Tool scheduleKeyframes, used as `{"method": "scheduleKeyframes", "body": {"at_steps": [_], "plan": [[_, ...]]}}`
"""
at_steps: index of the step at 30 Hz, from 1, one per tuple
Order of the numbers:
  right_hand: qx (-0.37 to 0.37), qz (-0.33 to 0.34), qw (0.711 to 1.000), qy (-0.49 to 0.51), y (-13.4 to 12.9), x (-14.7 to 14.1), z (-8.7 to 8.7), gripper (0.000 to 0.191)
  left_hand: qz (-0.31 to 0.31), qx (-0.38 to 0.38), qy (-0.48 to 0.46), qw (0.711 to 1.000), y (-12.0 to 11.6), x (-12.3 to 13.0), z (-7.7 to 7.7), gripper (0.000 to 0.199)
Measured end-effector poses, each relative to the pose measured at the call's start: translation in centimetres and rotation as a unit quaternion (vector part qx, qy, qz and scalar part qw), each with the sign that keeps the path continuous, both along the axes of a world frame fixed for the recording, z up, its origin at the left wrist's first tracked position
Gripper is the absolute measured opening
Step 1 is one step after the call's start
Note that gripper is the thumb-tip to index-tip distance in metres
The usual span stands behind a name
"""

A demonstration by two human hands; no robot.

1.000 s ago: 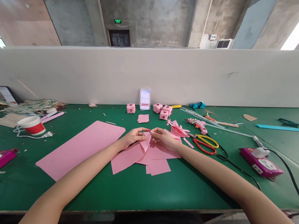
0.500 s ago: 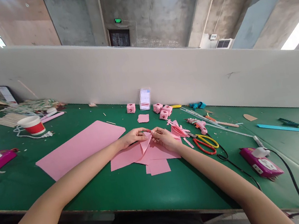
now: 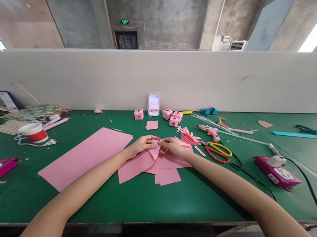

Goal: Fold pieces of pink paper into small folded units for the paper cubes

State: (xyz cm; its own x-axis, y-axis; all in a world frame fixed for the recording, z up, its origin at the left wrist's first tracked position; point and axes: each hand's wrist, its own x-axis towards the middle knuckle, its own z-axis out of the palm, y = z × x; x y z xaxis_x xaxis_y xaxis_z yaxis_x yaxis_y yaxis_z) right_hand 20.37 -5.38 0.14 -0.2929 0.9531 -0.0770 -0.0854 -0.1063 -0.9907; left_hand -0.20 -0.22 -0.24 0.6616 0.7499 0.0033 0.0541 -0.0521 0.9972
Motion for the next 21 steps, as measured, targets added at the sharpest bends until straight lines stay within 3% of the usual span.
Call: {"method": "scheduleKeyframes", "body": {"at_steps": [21], "plan": [[-0.006, 0.008, 1.0, 0.003, 0.53, 0.32, -0.34, 0.03, -0.001, 0.01, 0.005, 1.0, -0.31, 0.16, 0.27, 0.052]]}}
